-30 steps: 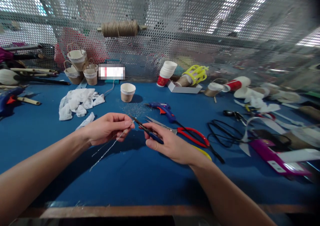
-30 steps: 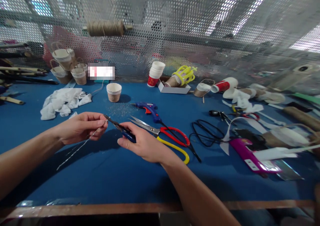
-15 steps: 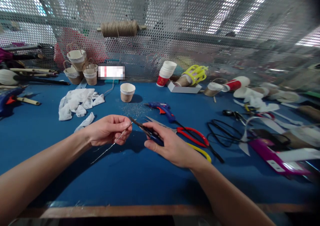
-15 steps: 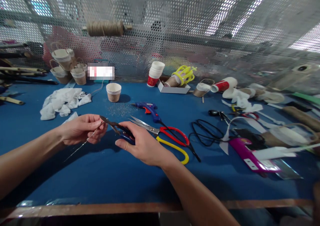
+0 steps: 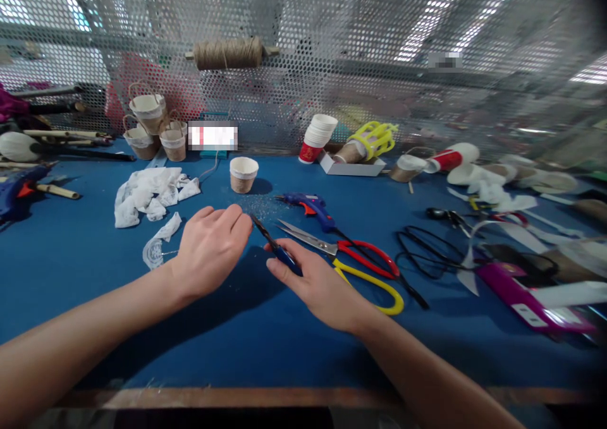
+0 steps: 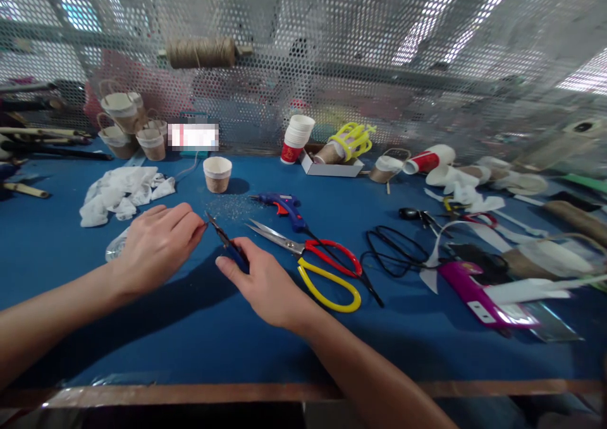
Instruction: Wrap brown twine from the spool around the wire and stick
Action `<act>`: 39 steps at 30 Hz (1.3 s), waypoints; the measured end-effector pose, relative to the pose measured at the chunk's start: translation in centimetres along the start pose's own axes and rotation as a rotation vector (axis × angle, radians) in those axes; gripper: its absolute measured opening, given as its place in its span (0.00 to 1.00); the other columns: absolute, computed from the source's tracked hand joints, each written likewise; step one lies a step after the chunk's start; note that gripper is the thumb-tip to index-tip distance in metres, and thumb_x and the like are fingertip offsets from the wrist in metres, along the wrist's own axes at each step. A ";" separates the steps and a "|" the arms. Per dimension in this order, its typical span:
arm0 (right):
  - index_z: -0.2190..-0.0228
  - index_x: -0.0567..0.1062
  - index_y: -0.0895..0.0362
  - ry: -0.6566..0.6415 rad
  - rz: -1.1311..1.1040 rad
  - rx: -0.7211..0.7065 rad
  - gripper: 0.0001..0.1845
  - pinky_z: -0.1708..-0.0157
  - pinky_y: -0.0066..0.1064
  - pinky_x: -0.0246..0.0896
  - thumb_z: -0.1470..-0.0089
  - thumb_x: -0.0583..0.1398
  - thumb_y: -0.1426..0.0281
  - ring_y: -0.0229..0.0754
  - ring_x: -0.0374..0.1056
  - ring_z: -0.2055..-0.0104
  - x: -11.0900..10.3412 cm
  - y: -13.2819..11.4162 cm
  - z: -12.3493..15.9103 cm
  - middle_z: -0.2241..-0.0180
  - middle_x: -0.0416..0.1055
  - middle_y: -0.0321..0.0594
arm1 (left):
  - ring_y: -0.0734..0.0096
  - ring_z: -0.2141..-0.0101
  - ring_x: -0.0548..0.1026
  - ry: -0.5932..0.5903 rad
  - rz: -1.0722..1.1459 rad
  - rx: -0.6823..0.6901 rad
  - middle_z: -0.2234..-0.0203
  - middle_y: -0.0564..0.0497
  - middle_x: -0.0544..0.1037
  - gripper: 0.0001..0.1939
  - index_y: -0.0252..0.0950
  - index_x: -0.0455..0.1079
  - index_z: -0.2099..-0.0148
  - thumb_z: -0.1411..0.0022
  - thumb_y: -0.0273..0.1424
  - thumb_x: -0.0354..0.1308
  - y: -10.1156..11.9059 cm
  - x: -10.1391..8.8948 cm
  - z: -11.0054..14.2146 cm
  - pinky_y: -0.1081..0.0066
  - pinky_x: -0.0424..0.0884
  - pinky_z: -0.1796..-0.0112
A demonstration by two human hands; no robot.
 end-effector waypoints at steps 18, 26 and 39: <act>0.54 0.62 0.55 0.007 0.135 -0.169 0.22 0.61 0.35 0.64 0.49 0.54 0.58 0.44 0.66 0.57 -1.5 -0.1 -0.4 0.55 0.66 0.44 | 0.85 0.84 0.54 -0.672 1.682 -0.448 0.84 0.58 0.62 0.08 0.31 0.63 0.74 0.47 0.30 0.55 -1.6 2.9 -0.5 0.78 0.52 0.79; 0.55 0.63 0.55 -0.001 0.141 -0.097 0.22 0.60 0.37 0.63 0.49 0.54 0.57 0.45 0.66 0.58 -1.3 0.1 -0.5 0.58 0.68 0.43 | 0.80 0.81 0.58 -0.536 1.001 -0.355 0.83 0.56 0.63 0.09 0.33 0.62 0.75 0.49 0.32 0.56 -2.4 1.2 -1.1 0.77 0.53 0.78; 0.53 0.61 0.56 -0.052 -0.020 -0.123 0.20 0.58 0.35 0.61 0.46 0.53 0.60 0.42 0.65 0.58 -1.2 0.1 -0.5 0.58 0.67 0.42 | 0.82 0.82 0.57 -0.479 0.993 -0.395 0.84 0.56 0.62 0.09 0.32 0.62 0.76 0.48 0.32 0.54 -1.7 0.6 -1.6 0.77 0.51 0.80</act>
Point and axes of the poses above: each hand's wrist, its own z-axis away from the middle knuckle, its own x-axis out of the palm, y = z × x, the point moved 4 cm from there along -z, towards the middle knuckle
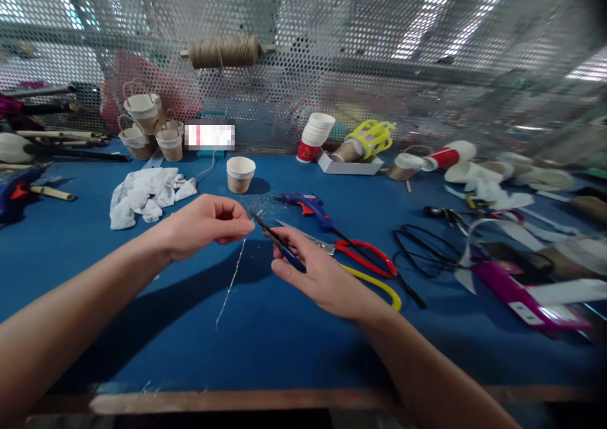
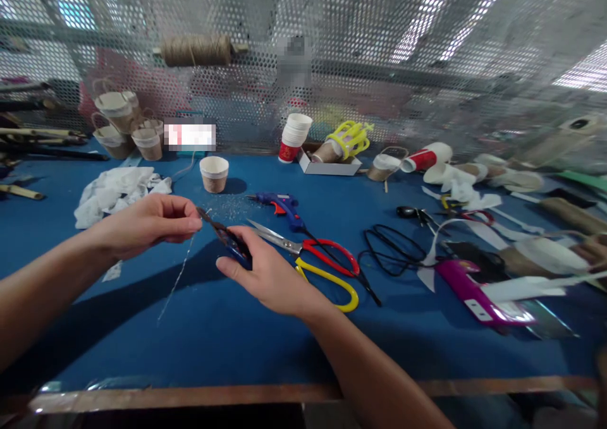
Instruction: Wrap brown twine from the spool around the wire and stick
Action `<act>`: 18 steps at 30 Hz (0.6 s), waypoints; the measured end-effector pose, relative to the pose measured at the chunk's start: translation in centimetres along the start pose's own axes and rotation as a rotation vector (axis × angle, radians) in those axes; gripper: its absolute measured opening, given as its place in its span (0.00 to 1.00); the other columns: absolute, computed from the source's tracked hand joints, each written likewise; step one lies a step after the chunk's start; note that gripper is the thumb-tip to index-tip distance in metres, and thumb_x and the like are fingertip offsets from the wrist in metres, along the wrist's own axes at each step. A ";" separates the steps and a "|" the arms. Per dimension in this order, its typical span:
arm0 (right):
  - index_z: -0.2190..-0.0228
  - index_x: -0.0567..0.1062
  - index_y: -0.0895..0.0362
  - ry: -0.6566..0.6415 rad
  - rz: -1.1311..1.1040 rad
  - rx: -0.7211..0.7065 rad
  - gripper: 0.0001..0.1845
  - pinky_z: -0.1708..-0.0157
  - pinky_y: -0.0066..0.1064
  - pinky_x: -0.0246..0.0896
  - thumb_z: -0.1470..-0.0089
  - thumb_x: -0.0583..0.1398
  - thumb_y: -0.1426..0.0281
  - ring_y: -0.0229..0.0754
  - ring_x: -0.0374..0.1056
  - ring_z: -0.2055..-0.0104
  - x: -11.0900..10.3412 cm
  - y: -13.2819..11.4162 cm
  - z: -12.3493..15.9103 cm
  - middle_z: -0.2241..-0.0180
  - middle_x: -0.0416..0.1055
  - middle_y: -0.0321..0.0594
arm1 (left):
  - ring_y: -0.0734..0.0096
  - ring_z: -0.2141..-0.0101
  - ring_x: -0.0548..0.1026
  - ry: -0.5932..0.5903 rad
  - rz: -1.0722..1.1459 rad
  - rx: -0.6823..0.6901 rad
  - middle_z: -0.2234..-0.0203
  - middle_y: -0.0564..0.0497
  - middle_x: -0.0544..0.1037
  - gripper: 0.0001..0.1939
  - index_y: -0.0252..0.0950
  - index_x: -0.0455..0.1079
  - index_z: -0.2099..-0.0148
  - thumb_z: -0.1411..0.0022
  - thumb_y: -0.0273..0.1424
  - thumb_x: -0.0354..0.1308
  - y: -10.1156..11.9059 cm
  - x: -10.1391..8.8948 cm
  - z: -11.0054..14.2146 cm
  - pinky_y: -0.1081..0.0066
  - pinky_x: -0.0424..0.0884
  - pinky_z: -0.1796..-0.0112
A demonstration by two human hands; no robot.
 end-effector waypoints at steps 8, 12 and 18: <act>0.54 0.61 0.55 -0.008 0.108 -0.082 0.22 0.57 0.35 0.61 0.48 0.55 0.60 0.45 0.62 0.52 -0.4 -0.2 -0.1 0.53 0.64 0.44 | 0.86 0.84 0.54 -0.337 0.646 -0.109 0.86 0.58 0.62 0.11 0.30 0.61 0.78 0.51 0.31 0.59 -2.0 1.5 -0.3 0.78 0.53 0.79; 0.55 0.62 0.55 0.029 0.108 -0.044 0.21 0.59 0.34 0.62 0.49 0.55 0.60 0.44 0.64 0.55 -0.2 0.0 -0.1 0.55 0.66 0.43 | 0.84 0.82 0.58 -0.209 0.414 -0.094 0.83 0.58 0.64 0.10 0.31 0.62 0.76 0.51 0.31 0.58 -1.7 0.6 -0.4 0.78 0.54 0.78; 0.59 0.64 0.57 0.052 0.027 0.096 0.17 0.59 0.36 0.59 0.47 0.53 0.59 0.43 0.64 0.59 0.7 0.4 -0.2 0.62 0.68 0.41 | 0.78 0.79 0.62 0.335 -0.711 0.241 0.81 0.53 0.67 0.06 0.32 0.64 0.75 0.46 0.28 0.52 -0.1 0.3 0.3 0.75 0.56 0.77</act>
Point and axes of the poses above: each hand's wrist, its own z-axis away from the middle knuckle, its own x-axis out of the palm, y = z × x, the point moved 4 cm from there along -z, towards the middle knuckle
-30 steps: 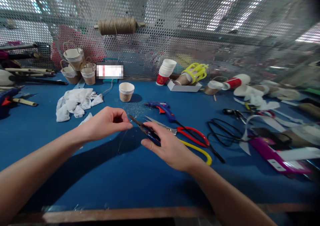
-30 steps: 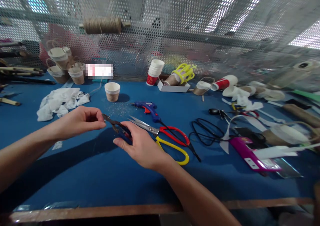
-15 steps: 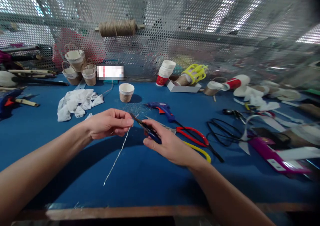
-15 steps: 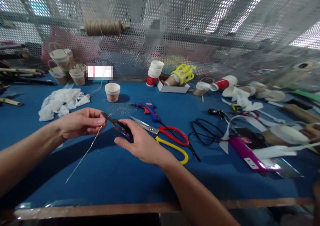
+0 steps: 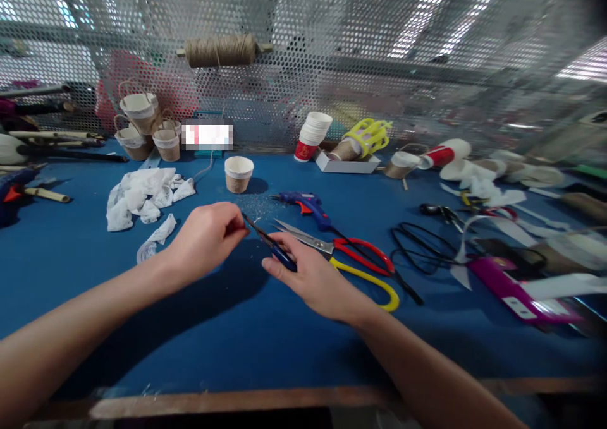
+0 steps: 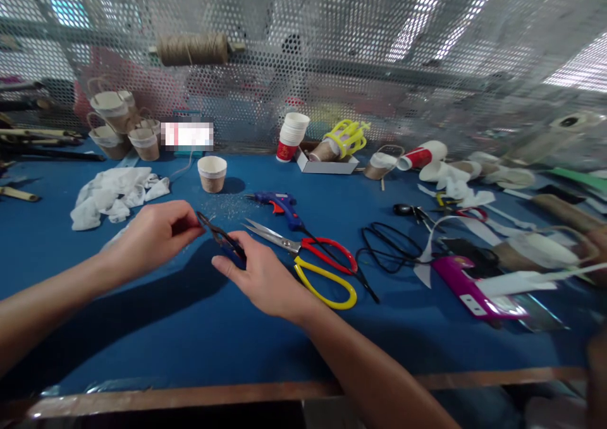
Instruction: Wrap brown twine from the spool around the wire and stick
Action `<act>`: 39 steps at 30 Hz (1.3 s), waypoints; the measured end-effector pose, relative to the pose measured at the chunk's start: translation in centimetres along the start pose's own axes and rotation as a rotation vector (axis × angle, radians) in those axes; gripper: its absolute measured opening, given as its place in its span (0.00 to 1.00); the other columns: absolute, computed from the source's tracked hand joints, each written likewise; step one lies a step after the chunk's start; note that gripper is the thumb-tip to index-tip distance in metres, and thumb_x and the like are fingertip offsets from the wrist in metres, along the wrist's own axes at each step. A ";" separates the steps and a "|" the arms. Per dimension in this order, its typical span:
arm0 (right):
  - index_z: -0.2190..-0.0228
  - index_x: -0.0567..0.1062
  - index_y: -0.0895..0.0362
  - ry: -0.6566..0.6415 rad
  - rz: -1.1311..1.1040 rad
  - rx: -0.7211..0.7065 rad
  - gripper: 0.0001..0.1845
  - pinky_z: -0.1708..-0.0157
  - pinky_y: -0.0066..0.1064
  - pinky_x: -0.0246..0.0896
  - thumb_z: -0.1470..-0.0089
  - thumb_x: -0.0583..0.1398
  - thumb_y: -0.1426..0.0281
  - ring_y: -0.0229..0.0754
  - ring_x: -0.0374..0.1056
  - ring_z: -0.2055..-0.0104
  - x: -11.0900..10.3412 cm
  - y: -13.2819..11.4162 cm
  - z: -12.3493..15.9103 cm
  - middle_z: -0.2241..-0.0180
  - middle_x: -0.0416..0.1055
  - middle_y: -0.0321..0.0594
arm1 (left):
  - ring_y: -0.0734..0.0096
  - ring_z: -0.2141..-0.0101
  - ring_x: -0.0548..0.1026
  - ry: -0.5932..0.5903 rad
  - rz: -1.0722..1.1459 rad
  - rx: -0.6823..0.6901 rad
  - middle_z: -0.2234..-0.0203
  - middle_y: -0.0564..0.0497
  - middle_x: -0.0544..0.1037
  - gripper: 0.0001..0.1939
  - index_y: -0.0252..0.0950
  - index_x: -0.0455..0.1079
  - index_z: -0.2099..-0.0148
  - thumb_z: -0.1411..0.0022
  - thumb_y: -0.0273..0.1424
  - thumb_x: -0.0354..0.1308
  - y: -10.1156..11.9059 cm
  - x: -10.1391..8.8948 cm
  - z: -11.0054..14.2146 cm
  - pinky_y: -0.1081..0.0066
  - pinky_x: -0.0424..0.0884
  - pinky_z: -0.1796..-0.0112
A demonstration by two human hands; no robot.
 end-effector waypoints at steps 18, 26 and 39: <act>0.52 0.60 0.56 -0.028 0.029 -0.167 0.25 0.57 0.36 0.61 0.50 0.56 0.58 0.44 0.62 0.53 -1.1 -0.3 -0.1 0.52 0.64 0.44 | 0.88 0.86 0.53 -0.589 1.331 -0.383 0.88 0.60 0.59 0.12 0.31 0.60 0.78 0.50 0.31 0.59 -0.4 2.3 0.4 0.79 0.52 0.80; 0.56 0.64 0.55 0.001 0.098 -0.082 0.21 0.60 0.34 0.63 0.50 0.56 0.58 0.44 0.65 0.57 -0.8 -0.2 0.1 0.57 0.68 0.42 | 0.83 0.82 0.57 -0.365 0.678 -0.258 0.84 0.58 0.62 0.11 0.32 0.62 0.76 0.50 0.34 0.58 -0.7 1.0 -0.1 0.78 0.53 0.79; 0.56 0.64 0.55 0.012 -0.087 -0.069 0.19 0.56 0.37 0.59 0.48 0.55 0.60 0.43 0.65 0.56 -0.6 0.1 0.2 0.56 0.67 0.42 | 0.83 0.84 0.54 -0.294 0.628 -0.261 0.86 0.58 0.60 0.11 0.33 0.61 0.77 0.48 0.34 0.55 -0.1 0.8 0.0 0.77 0.50 0.80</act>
Point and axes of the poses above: each hand's wrist, its own z-axis away from the middle knuckle, its own x-axis out of the palm, y = z × x, the point moved 4 cm from there along -z, towards the middle knuckle
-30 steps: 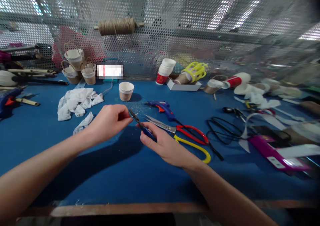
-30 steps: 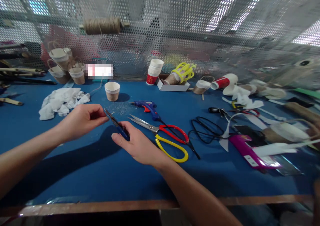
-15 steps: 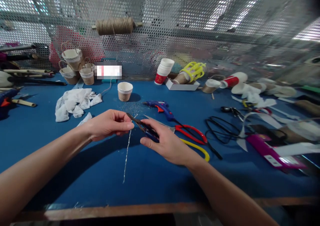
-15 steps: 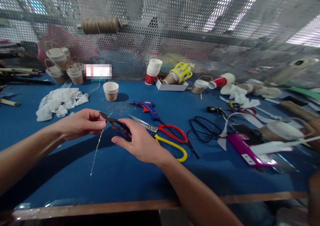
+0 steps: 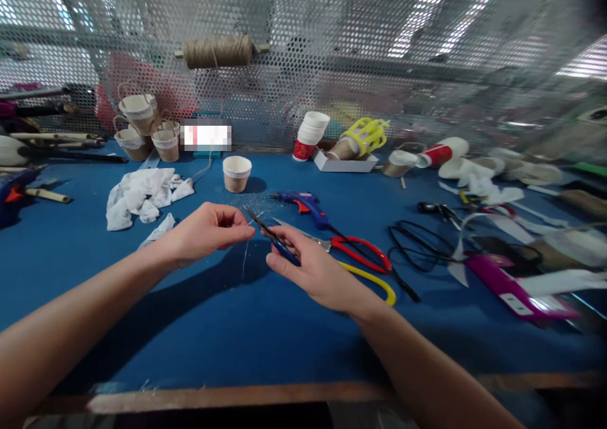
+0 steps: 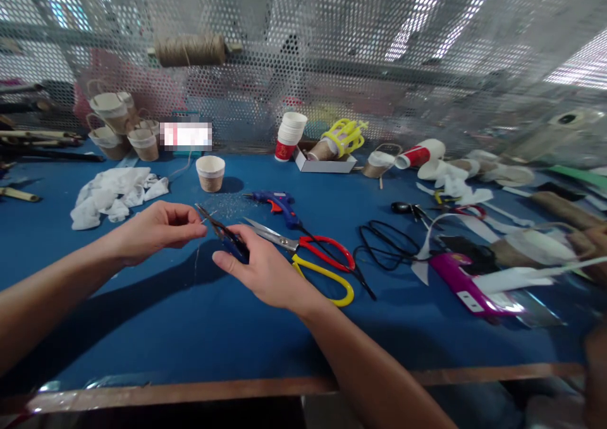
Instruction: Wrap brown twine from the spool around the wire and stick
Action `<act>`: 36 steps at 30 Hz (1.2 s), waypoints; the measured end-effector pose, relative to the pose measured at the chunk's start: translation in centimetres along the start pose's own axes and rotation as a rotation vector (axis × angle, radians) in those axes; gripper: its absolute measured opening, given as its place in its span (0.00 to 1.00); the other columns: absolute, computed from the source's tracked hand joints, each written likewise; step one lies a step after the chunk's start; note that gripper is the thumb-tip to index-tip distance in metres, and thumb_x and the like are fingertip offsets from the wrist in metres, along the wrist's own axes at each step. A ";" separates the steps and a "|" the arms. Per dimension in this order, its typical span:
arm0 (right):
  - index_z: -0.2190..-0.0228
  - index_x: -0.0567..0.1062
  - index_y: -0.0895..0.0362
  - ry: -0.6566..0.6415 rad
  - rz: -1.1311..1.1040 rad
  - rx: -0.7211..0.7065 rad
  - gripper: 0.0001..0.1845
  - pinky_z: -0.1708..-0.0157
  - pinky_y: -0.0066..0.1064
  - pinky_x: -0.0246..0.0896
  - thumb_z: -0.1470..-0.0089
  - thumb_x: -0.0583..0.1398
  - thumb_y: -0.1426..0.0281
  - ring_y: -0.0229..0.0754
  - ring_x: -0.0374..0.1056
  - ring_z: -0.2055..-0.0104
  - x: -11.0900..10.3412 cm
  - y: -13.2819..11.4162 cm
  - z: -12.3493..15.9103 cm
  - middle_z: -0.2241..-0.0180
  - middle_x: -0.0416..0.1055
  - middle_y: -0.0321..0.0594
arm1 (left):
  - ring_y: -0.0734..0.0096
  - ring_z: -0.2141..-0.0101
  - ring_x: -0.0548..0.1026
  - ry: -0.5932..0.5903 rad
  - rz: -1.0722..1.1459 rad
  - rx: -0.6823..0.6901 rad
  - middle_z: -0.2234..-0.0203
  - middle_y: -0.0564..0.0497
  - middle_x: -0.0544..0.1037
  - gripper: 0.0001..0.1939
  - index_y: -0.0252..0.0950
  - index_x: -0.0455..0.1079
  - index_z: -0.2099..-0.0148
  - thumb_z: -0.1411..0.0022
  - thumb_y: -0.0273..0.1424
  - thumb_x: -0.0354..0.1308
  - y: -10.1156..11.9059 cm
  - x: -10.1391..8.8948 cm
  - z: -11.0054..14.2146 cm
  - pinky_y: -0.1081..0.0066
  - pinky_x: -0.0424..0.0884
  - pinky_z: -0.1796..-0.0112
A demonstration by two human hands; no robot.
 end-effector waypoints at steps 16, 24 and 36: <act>0.55 0.63 0.54 -0.060 0.068 -0.070 0.21 0.57 0.36 0.61 0.50 0.56 0.61 0.44 0.64 0.55 -0.5 -0.3 -0.1 0.56 0.66 0.41 | 0.87 0.87 0.50 -0.285 0.650 -0.139 0.89 0.61 0.59 0.12 0.32 0.60 0.77 0.51 0.33 0.59 -1.4 1.2 -0.2 0.79 0.48 0.82; 0.59 0.67 0.56 -0.022 0.072 0.075 0.18 0.59 0.37 0.60 0.48 0.54 0.58 0.44 0.65 0.59 0.2 0.0 -0.2 0.61 0.70 0.40 | 0.78 0.80 0.61 0.192 -0.546 0.186 0.82 0.54 0.66 0.07 0.32 0.65 0.75 0.46 0.28 0.52 0.5 0.2 0.2 0.76 0.55 0.78; 0.51 0.60 0.55 -0.082 -0.070 -0.063 0.24 0.57 0.37 0.61 0.49 0.55 0.61 0.43 0.64 0.56 -0.7 -1.0 0.1 0.56 0.66 0.44 | 0.85 0.86 0.53 -0.193 0.350 -0.079 0.88 0.59 0.61 0.10 0.32 0.64 0.76 0.50 0.33 0.57 0.9 -0.2 0.1 0.78 0.50 0.82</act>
Point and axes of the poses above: each hand's wrist, its own z-axis away from the middle knuckle, its own x-axis out of the palm, y = z × x, the point moved 4 cm from there along -z, towards the middle knuckle
